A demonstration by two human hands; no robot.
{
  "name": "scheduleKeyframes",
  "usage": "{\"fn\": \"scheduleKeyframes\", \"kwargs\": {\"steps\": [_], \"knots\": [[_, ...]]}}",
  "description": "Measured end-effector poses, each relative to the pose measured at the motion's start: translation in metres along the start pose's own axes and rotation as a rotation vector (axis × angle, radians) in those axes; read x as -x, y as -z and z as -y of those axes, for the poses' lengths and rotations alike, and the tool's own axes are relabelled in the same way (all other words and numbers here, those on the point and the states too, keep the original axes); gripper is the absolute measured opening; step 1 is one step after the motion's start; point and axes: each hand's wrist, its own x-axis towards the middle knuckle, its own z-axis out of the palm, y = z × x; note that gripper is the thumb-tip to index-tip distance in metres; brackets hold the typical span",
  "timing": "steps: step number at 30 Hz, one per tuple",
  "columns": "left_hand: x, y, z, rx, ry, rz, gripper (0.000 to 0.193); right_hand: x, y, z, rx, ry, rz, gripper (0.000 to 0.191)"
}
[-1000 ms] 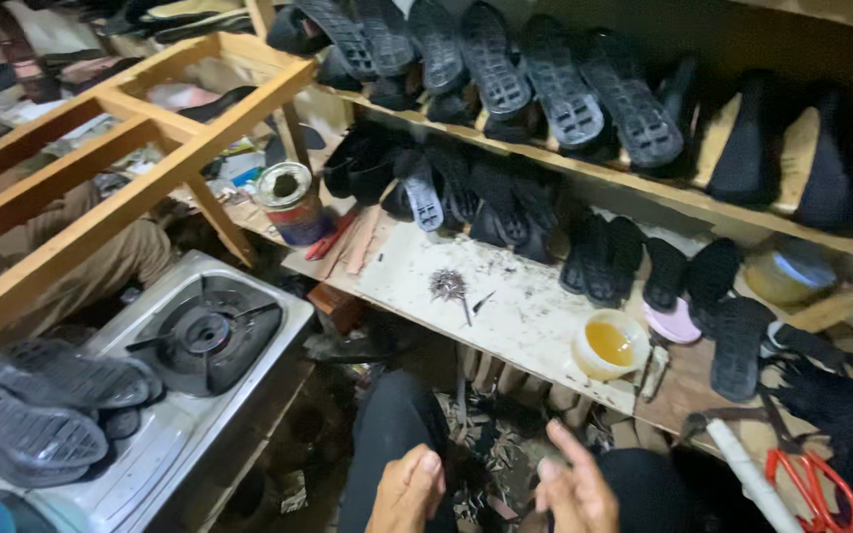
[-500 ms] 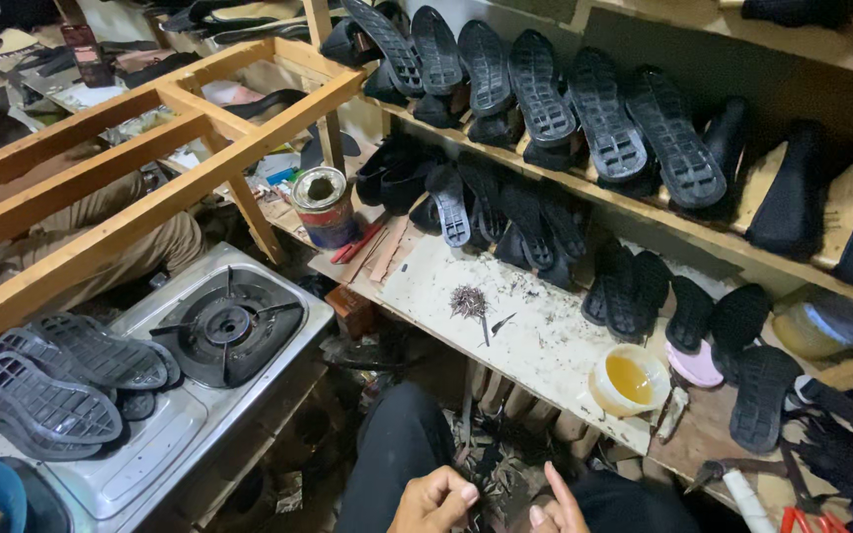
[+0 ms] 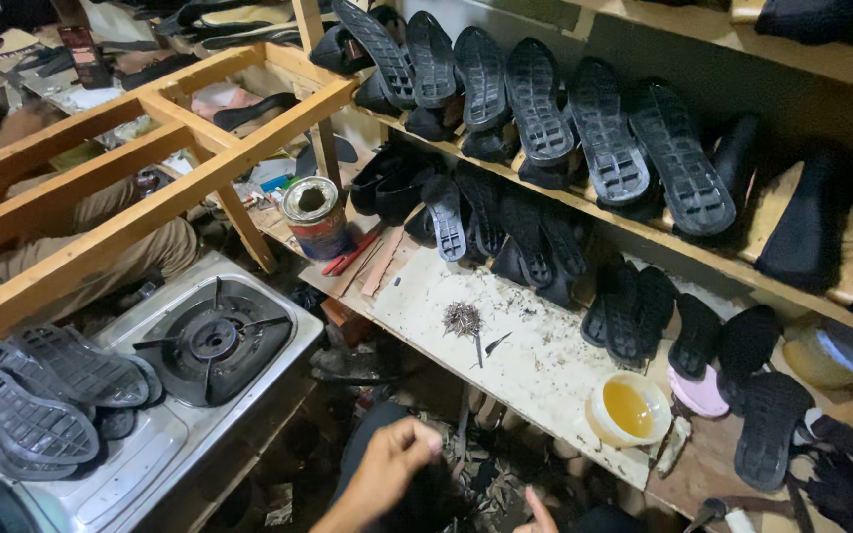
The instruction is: The person sits at a low workbench and applies a yellow adhesive from a bowl onto rubber shoe soles by hand, rubbing the glue over the sole surface, then places the treated sole on the shelf among other soles and picks up the next one.
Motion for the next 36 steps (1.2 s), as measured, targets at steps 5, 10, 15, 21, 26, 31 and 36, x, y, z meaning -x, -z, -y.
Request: {"fn": "scheduleKeyframes", "kwargs": {"steps": [5, 10, 15, 21, 26, 31, 36], "knots": [[-0.066, 0.005, -0.051, -0.155, -0.023, -0.17, 0.034, -0.007, 0.005, 0.008, 0.015, -0.036, 0.012, 0.08], [-0.148, 0.014, -0.096, -0.058, -0.046, -0.28, 0.066, -0.012, 0.015, 0.0, 0.007, -0.047, -0.001, 0.08], [-0.218, 0.014, -0.139, 0.117, -0.045, -0.382, 0.032, -0.016, 0.025, -0.005, 0.001, -0.054, -0.015, 0.079], [-0.257, 0.003, -0.165, 0.138, 0.069, -0.352, 0.032, 0.006, 0.034, 0.027, -0.007, -0.067, -0.035, 0.079], [-0.275, 0.001, -0.162, 0.333, 0.103, -0.352, 0.022, 0.009, 0.042, 0.045, -0.019, -0.074, -0.055, 0.078], [-0.257, 0.01, -0.137, 0.614, -0.113, -0.111, 0.025, -0.001, 0.055, -0.002, -0.028, -0.068, -0.073, 0.078], [-0.154, 0.004, -0.101, 0.599, -0.123, 0.024, 0.05, -0.018, 0.047, -0.049, -0.007, -0.012, -0.103, 0.077]]}}
